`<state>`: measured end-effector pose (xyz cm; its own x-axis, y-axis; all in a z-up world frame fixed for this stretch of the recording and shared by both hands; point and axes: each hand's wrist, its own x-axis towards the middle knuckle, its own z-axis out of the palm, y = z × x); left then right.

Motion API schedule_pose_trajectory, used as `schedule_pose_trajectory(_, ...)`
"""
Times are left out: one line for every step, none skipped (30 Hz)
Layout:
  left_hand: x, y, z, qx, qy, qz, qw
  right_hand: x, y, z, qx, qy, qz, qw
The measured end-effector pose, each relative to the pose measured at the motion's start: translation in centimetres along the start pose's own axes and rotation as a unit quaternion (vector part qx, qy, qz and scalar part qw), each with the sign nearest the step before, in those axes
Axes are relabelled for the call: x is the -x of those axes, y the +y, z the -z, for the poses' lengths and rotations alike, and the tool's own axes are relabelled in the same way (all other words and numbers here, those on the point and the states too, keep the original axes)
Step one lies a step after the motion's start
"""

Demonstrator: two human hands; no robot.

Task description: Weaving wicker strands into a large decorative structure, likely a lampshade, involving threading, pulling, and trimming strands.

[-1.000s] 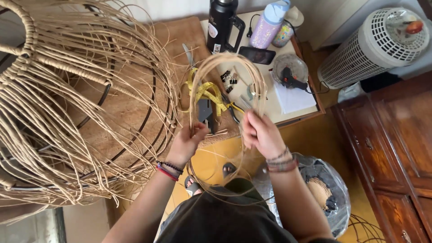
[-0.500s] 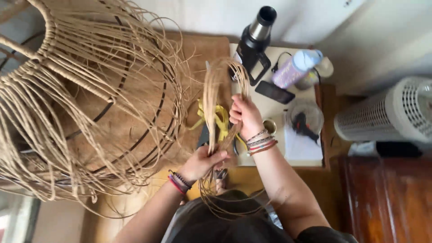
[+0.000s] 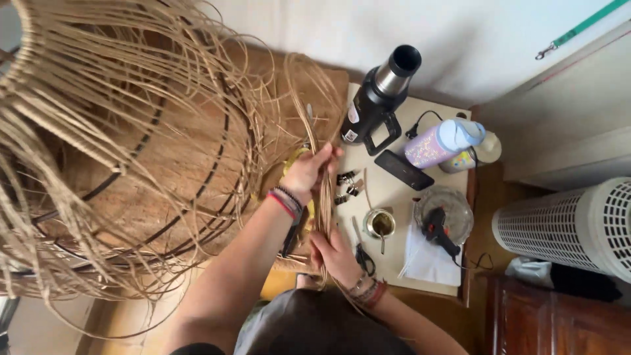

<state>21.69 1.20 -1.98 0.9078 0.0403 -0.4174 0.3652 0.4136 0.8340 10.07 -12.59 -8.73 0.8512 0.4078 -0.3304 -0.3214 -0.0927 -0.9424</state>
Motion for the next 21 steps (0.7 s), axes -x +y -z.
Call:
schedule_pose_trajectory(-1.6,-1.8,0.5,0.002,0.000,0.004,1.000,-0.2,0.0,0.3,0.000,0.001,-0.004,1.000)
schedule_pose_trajectory(-3.4,-3.2,1.3,0.031,0.032,0.031,0.999,-0.9,0.0,0.4,0.059,0.030,0.031,0.997)
schedule_pose_trajectory(-5.1,-4.6,2.2,0.060,0.065,0.057,0.994,-1.6,-0.1,0.4,0.117,0.058,0.067,0.989)
schedule_pose_trajectory(-5.8,-6.2,3.3,0.059,0.066,0.060,0.994,-3.1,0.9,0.7,0.116,0.059,0.065,0.989)
schedule_pose_trajectory(-6.4,-7.8,4.5,0.014,0.077,0.040,0.996,-4.6,2.0,1.0,0.200,0.049,0.081,0.975)
schedule_pose_trajectory(-7.0,-9.4,5.6,-0.032,0.089,0.020,0.995,-6.1,3.1,1.2,0.283,0.038,0.097,0.954)
schedule_pose_trajectory(-5.2,-8.0,5.2,-0.032,0.089,0.022,0.995,-6.5,3.9,1.3,0.282,0.038,0.095,0.954)
schedule_pose_trajectory(-3.4,-6.6,4.7,-0.044,0.101,0.043,0.993,-7.0,4.7,1.4,0.351,0.045,0.077,0.932)
schedule_pose_trajectory(-1.7,-5.1,4.3,-0.057,0.112,0.065,0.990,-7.6,5.5,1.4,0.418,0.052,0.059,0.905)
schedule_pose_trajectory(-0.6,-3.8,3.5,-0.056,0.117,0.062,0.990,-6.9,1.3,0.5,0.417,0.048,0.062,0.905)
schedule_pose_trajectory(0.5,-2.4,2.6,-0.003,0.113,0.017,0.993,-6.2,-2.9,-0.4,0.408,0.049,0.078,0.909)
schedule_pose_trajectory(2.3,-1.7,1.4,0.051,0.108,-0.019,0.993,-4.4,-6.8,-1.3,0.398,0.050,0.084,0.912)
schedule_pose_trajectory(2.3,-1.9,2.0,0.053,0.112,-0.012,0.992,-5.3,-4.2,-1.0,0.398,0.045,0.078,0.913)
schedule_pose_trajectory(2.0,-1.9,2.5,-0.066,0.106,0.064,0.990,-6.3,-1.7,-0.5,0.436,0.044,0.078,0.896)
schedule_pose_trajectory(1.7,-1.8,2.9,-0.183,0.097,0.140,0.968,-7.2,0.7,0.0,0.473,0.043,0.078,0.877)
schedule_pose_trajectory(0.5,-5.3,4.6,-0.183,0.101,0.132,0.969,-7.5,1.1,0.1,0.473,0.042,0.087,0.876)
schedule_pose_trajectory(-0.8,-8.6,6.3,-0.230,0.102,0.149,0.956,-7.7,1.4,0.2,0.458,0.029,0.050,0.887)
schedule_pose_trajectory(-1.5,-12.5,7.8,-0.276,0.101,0.174,0.940,-7.1,2.0,0.3,0.442,0.015,0.005,0.897)
schedule_pose_trajectory(-1.2,-12.9,8.7,-0.275,0.103,0.174,0.940,-7.0,1.8,0.2,0.443,0.013,0.006,0.897)
schedule_pose_trajectory(-1.0,-13.5,9.4,-0.253,0.106,0.139,0.951,-6.8,1.5,0.4,0.447,0.024,0.040,0.893)
schedule_pose_trajectory(-0.8,-14.1,10.1,-0.232,0.109,0.102,0.961,-6.6,1.3,0.5,0.450,0.035,0.074,0.889)
